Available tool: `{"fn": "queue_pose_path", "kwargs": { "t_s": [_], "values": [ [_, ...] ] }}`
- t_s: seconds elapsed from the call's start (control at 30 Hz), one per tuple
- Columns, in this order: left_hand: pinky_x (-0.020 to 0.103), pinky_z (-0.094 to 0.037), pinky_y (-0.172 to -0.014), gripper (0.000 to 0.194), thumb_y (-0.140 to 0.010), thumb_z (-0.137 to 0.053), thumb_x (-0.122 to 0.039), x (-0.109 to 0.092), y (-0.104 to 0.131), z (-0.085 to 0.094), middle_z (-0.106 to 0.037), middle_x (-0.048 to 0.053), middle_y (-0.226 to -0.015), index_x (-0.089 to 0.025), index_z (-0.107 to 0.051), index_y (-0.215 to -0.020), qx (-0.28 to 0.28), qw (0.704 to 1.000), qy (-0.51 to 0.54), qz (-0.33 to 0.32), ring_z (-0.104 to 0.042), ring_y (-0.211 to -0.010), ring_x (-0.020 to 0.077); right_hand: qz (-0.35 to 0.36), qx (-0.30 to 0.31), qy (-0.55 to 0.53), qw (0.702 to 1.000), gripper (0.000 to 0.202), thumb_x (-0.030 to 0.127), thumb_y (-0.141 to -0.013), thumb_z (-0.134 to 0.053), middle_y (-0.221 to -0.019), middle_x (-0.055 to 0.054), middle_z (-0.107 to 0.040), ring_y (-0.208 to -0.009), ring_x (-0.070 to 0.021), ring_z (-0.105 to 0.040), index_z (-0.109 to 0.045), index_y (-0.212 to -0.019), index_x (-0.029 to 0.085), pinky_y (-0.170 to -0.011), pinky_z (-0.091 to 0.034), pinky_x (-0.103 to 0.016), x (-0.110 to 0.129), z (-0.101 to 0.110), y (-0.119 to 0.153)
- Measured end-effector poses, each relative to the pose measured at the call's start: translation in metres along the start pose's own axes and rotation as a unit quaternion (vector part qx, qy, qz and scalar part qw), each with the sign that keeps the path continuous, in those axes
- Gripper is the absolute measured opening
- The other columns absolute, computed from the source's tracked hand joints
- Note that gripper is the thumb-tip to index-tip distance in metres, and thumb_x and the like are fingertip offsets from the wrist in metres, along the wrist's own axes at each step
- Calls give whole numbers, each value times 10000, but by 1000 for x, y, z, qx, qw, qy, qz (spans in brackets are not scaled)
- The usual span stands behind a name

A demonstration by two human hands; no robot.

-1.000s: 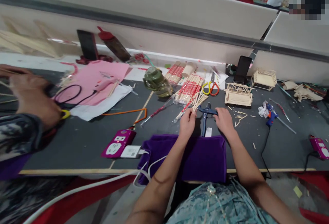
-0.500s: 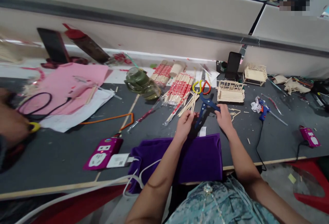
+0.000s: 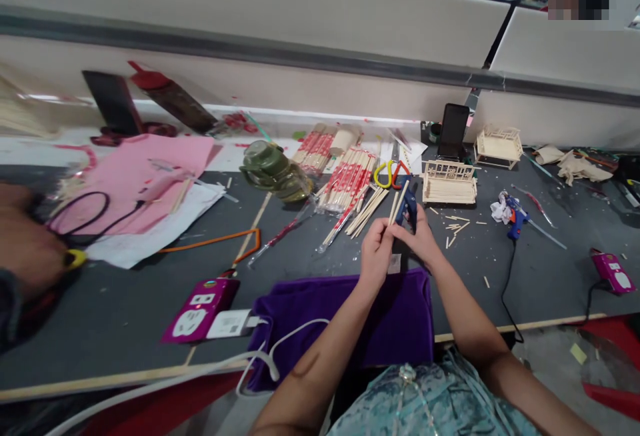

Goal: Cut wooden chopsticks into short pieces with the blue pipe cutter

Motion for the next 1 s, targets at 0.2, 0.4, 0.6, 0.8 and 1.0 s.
{"fn": "queue_pose_path", "kwargs": {
  "t_s": [0.2, 0.4, 0.6, 0.8, 1.0],
  "values": [
    [267, -485, -680, 409, -805, -697, -596, -3, -20, -4, -623, 10, -796, -205, -596, -869, 43, 993, 104, 19, -580, -713, 159, -20, -23, -81, 996, 644, 416, -759, -735, -1110, -37, -656, -1014, -202, -637, -523, -1338, 227, -922, -547, -343, 1, 8, -7],
    [309, -537, -733, 448, -795, -695, -637, -1, -27, -7, -671, 31, -824, -211, -596, -891, 41, 994, 103, 16, -656, -777, 195, -3, -28, -75, 997, 666, 455, -792, -710, -1181, -59, -662, -1116, -215, -628, -505, -1382, 223, -981, -534, -358, 8, 12, -10],
    [320, -542, -804, 434, -810, -678, -634, 7, -14, -18, -697, 35, -883, -219, -578, -888, 29, 992, 119, 6, -679, -845, 194, -48, 31, -127, 990, 598, 442, -705, -768, -1068, -34, -697, -930, -188, -687, -574, -1235, 242, -852, -589, -326, 14, -4, -9],
    [399, -546, -922, 368, -808, -745, -513, 24, -37, 6, -741, 103, -1060, -192, -608, -925, 46, 983, 180, -6, -720, -967, 230, -14, 51, -186, 981, 532, 388, -730, -686, -1221, -70, -689, -1127, -252, -675, -579, -1227, 230, -1003, -540, -413, 7, 17, -8],
    [403, -567, -835, 338, -786, -749, -447, 55, -58, 24, -742, 80, -922, -191, -564, -908, 64, 990, 128, 8, -741, -860, 229, 28, 99, -79, 992, 739, 376, -722, -700, -1254, -79, -665, -1199, -263, -640, -469, -1412, 243, -1067, -487, -458, 7, 30, -3]
  ]
}}
Point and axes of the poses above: each hand's wrist, its own y-axis away from the middle knuckle, its own z-axis out of the back of the hand, x = y × z, the point moved 3 cm from there along -y, towards the middle knuckle
